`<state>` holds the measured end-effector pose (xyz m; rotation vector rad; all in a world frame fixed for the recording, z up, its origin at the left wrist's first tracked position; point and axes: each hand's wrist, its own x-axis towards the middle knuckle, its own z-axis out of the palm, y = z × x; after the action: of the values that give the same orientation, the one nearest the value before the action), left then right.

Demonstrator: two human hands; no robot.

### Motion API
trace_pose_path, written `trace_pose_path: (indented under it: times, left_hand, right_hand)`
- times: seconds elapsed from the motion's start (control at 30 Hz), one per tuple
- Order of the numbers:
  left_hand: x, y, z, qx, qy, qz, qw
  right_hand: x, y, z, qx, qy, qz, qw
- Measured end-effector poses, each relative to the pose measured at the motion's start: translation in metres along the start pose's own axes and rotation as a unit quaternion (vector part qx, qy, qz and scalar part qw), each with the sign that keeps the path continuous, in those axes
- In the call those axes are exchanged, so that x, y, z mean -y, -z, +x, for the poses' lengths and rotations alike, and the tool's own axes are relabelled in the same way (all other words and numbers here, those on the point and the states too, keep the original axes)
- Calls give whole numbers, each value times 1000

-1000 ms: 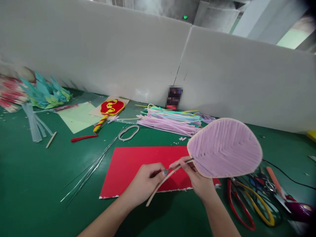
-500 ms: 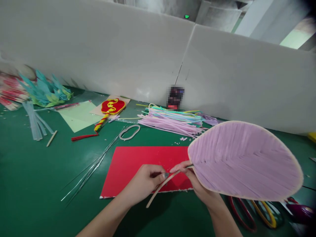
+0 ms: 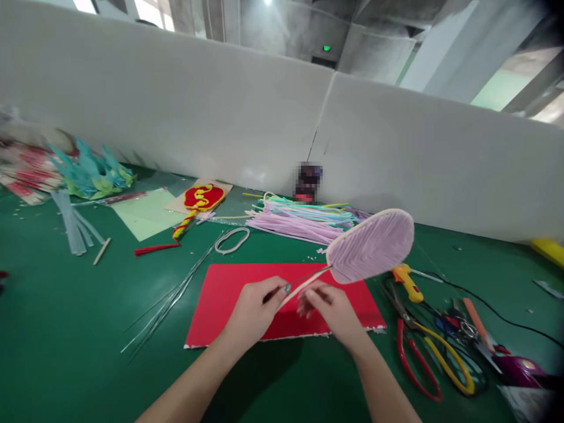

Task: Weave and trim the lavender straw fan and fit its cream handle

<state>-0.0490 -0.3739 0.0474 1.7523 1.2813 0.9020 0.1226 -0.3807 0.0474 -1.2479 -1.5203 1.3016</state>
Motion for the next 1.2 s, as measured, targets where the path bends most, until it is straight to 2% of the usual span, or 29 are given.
trace_pose_path:
  times: [0.07, 0.13, 0.2, 0.27, 0.33, 0.37, 0.47, 0.6, 0.73, 0.8, 0.93, 1.0, 1.1, 1.2]
  left_hand:
    - [-2, 7, 1, -25, -20, 45, 998]
    - [-7, 16, 1, -30, -48, 102, 993]
    - [-13, 24, -1, -23, -86, 170, 981]
    - [-20, 30, -4, -14, -136, 245, 960]
    - [-28, 33, -9, -13, -197, 322, 926]
    - [-33, 34, -12, -17, -228, 357, 906]
    - [-47, 34, -23, -23, -299, 425, 854]
    - [-63, 34, -39, -20, -353, 439, 826]
    - [-69, 32, -48, -1, -365, 440, 821]
    - [-71, 31, -50, 10, -366, 440, 820]
    - [-74, 29, -50, 10, -372, 437, 819]
    - [-75, 27, -50, 12, -368, 431, 824]
    - [-75, 26, -49, 10, -361, 426, 830]
    - [-76, 24, -50, 0, -361, 426, 830]
  right_hand:
    - [10, -8, -12, 20, 19, -116, 993]
    - [24, -12, -25, -41, 124, -235, 963]
    - [39, -11, -34, -103, 282, -341, 891]
    - [51, -7, -38, -97, 381, -432, 812]
    - [60, -2, -38, -76, 417, -512, 747]
    - [62, 0, -39, -77, 418, -542, 725]
    - [64, 4, -43, -107, 402, -587, 695]
    - [63, 6, -60, -150, 421, -570, 689]
    - [62, 6, -76, -164, 436, -544, 698]
    - [62, 5, -81, -174, 424, -518, 722]
    - [66, 1, -85, -189, 366, -447, 794]
    - [68, 0, -84, -186, 340, -421, 820]
    - [69, 0, -84, -180, 315, -397, 843]
    - [66, 1, -85, -178, 305, -391, 850]
